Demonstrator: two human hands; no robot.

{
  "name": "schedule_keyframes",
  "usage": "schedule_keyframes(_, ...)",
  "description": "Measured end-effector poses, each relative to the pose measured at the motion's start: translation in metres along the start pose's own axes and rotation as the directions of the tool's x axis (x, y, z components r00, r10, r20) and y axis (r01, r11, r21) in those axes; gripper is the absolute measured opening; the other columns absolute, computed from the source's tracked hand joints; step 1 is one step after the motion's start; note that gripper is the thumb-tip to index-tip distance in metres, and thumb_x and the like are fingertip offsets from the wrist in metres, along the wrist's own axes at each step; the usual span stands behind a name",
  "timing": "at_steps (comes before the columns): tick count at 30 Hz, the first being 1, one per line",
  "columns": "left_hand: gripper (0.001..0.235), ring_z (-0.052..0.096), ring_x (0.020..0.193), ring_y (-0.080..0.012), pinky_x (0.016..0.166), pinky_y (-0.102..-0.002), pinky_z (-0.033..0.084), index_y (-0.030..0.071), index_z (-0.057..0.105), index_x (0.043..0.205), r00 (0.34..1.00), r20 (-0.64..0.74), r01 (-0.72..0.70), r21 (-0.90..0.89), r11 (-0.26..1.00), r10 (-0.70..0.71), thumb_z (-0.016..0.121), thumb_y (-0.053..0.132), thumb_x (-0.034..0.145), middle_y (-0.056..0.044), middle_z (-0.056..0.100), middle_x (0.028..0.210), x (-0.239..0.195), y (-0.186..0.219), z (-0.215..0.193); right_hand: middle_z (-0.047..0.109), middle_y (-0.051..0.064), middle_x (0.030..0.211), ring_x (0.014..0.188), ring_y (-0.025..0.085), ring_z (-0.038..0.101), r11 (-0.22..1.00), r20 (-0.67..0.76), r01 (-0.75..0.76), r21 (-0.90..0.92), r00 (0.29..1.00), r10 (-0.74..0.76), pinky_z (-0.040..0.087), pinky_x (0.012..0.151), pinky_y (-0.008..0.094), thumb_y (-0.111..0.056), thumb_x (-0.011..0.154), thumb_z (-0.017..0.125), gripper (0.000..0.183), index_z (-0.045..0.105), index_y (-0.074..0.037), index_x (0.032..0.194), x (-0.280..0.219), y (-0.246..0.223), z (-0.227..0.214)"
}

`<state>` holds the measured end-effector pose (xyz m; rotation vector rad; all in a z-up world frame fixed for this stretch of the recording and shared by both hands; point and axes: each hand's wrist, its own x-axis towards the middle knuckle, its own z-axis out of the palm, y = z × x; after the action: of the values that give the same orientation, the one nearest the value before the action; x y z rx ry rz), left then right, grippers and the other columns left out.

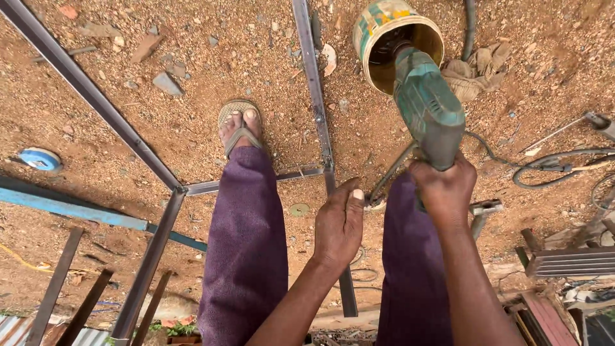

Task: Drilling holes into a metal frame using a power drill.

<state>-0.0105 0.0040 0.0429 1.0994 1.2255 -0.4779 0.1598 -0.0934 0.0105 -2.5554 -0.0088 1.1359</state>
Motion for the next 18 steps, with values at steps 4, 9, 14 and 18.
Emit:
schedule_keyframes(4, 0.059, 0.068, 0.082, -0.0280, 0.076, -0.042, 0.060, 0.009, 0.058, 0.155, 0.955, 0.115, 0.285, -0.088, 0.955, -0.274, 0.043, 0.045, 0.111, -0.026, 0.070, 0.092, 0.001, -0.006, 0.003, 0.069, 0.004, 0.077, 0.064, 0.012, 0.065, 0.990, 0.036, -0.116, 0.083, 0.993, 0.113, 0.056, 0.056, 0.031, -0.009, 0.081, 0.071, 0.023, 0.070, -0.002, 0.102, -0.005, -0.004, 0.001)
schedule_keyframes(9, 0.071, 0.070, 0.104, -0.0196, 0.089, -0.036, 0.062, -0.003, 0.057, 0.138, 0.982, 0.141, 0.189, -0.624, 0.758, -0.128, 0.051, 0.057, 0.100, -0.014, 0.069, 0.113, 0.025, -0.046, 0.010, 0.074, 0.004, 0.086, 0.074, 0.014, 0.071, 0.991, -0.026, 0.131, 0.026, 0.991, -0.130, 0.054, 0.075, 0.040, -0.020, 0.078, 0.079, 0.028, 0.071, -0.005, 0.100, -0.063, 0.034, -0.013)
schedule_keyframes(14, 0.073, 0.070, 0.118, -0.0219, 0.100, -0.033, 0.057, 0.008, 0.054, 0.140, 0.962, 0.266, 0.247, -0.733, 0.633, -0.067, 0.050, 0.065, 0.096, -0.011, 0.072, 0.123, 0.019, -0.013, 0.001, 0.071, 0.018, 0.096, 0.083, 0.028, 0.072, 0.889, -0.069, 0.347, -0.298, 0.921, -0.382, 0.062, 0.075, 0.037, -0.052, 0.072, 0.083, 0.085, 0.062, 0.010, 0.126, -0.151, 0.127, -0.032)
schedule_keyframes(18, 0.057, 0.074, 0.098, -0.0246, 0.086, -0.043, 0.061, 0.005, 0.062, 0.126, 0.928, 0.346, 0.287, -0.901, 0.324, 0.140, 0.065, 0.054, 0.098, -0.013, 0.075, 0.104, 0.003, 0.005, -0.005, 0.067, 0.023, 0.108, 0.096, 0.037, 0.069, 0.778, 0.152, 0.573, -0.259, 0.819, -0.552, 0.058, 0.083, 0.045, -0.048, 0.060, 0.086, 0.086, 0.062, 0.007, 0.122, -0.174, 0.136, -0.032)
